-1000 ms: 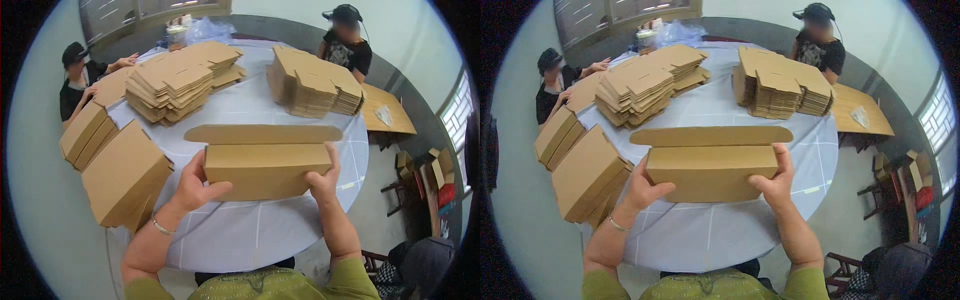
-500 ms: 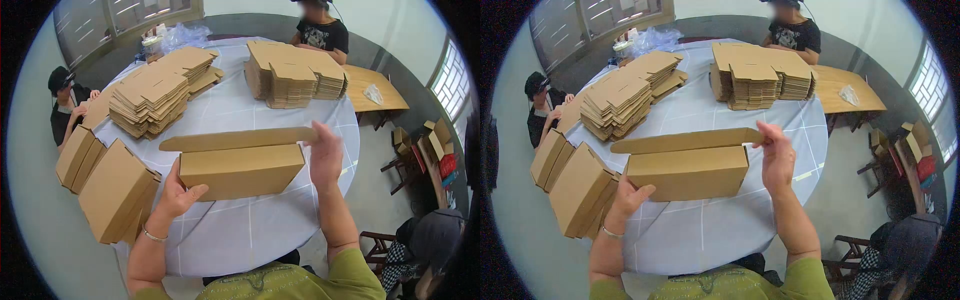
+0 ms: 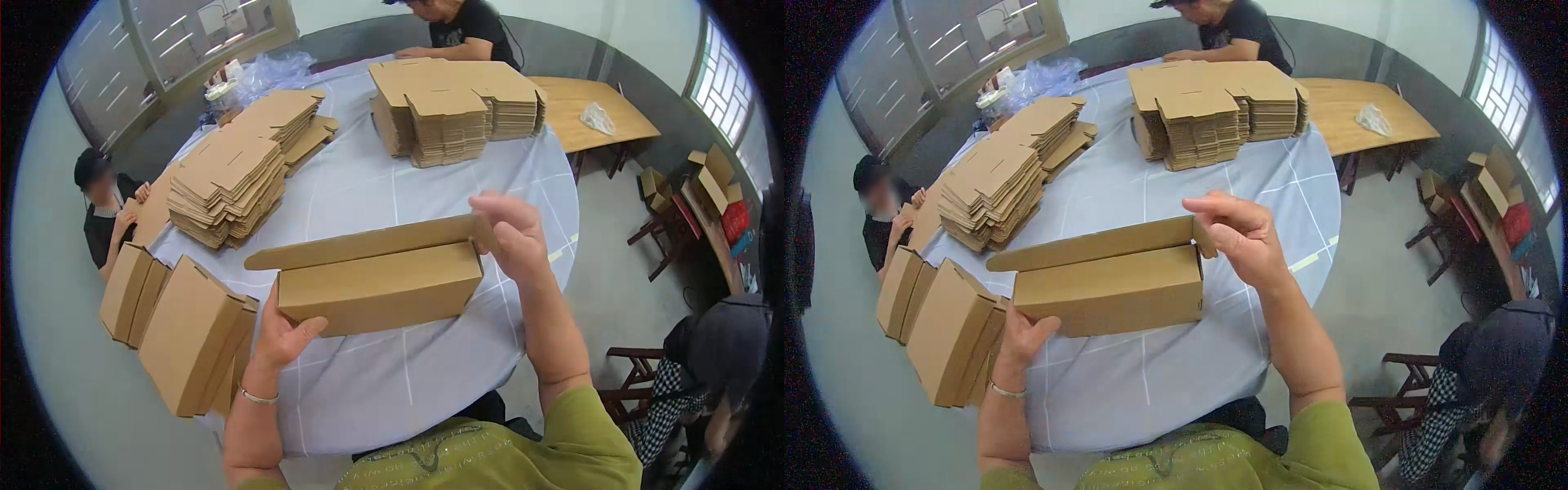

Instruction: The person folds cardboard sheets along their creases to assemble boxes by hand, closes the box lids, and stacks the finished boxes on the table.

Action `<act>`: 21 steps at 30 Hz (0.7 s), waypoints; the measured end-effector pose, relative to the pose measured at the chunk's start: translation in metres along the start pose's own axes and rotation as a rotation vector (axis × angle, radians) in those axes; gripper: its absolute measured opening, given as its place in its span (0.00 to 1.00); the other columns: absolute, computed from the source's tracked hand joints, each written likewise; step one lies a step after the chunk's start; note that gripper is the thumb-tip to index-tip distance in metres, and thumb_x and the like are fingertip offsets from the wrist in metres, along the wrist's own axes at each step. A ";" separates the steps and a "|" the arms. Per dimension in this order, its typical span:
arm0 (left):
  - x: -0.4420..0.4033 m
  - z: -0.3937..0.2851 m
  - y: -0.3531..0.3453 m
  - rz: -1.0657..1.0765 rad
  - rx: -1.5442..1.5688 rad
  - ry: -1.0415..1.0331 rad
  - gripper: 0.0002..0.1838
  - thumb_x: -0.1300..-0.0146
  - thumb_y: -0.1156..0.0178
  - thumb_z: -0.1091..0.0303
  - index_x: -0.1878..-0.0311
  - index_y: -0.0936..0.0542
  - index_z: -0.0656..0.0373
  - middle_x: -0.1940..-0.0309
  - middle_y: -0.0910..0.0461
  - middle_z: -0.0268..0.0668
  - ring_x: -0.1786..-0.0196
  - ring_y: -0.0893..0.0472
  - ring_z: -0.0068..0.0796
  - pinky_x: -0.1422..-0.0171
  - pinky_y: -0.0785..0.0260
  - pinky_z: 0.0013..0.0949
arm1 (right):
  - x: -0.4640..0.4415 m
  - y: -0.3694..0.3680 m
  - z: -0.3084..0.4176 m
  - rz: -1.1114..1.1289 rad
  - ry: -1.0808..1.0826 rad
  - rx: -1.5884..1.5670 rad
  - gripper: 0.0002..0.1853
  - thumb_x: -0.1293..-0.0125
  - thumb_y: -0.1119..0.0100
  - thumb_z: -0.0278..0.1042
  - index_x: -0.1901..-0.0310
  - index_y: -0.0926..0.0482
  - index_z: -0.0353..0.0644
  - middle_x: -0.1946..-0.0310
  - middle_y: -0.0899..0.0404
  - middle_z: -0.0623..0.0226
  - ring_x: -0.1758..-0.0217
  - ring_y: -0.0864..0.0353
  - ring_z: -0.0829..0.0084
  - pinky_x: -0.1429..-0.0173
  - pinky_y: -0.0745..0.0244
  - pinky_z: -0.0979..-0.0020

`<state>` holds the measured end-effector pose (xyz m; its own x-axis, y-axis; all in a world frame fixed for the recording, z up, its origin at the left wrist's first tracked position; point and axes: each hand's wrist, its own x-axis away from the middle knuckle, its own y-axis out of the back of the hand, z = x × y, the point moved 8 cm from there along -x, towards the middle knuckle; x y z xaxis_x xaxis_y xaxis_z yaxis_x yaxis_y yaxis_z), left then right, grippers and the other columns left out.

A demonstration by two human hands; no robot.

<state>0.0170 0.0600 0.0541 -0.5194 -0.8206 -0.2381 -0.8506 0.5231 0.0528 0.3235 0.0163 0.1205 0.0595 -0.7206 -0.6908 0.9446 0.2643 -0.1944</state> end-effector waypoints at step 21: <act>0.002 -0.009 0.010 -0.148 0.046 -0.140 0.33 0.35 0.37 0.60 0.34 0.37 0.68 0.41 0.28 0.42 0.38 0.29 0.29 0.31 0.39 0.35 | 0.004 -0.004 0.017 -0.048 0.100 0.381 0.12 0.41 0.36 0.23 0.54 0.17 0.36 0.69 0.25 0.68 0.68 0.27 0.81 0.64 0.30 0.79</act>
<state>0.0073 0.0616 0.0631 -0.3703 -0.8508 -0.3729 -0.9104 0.4121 -0.0362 0.3256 0.0017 0.1298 -0.0020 -0.6555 -0.7552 0.9988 -0.0386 0.0308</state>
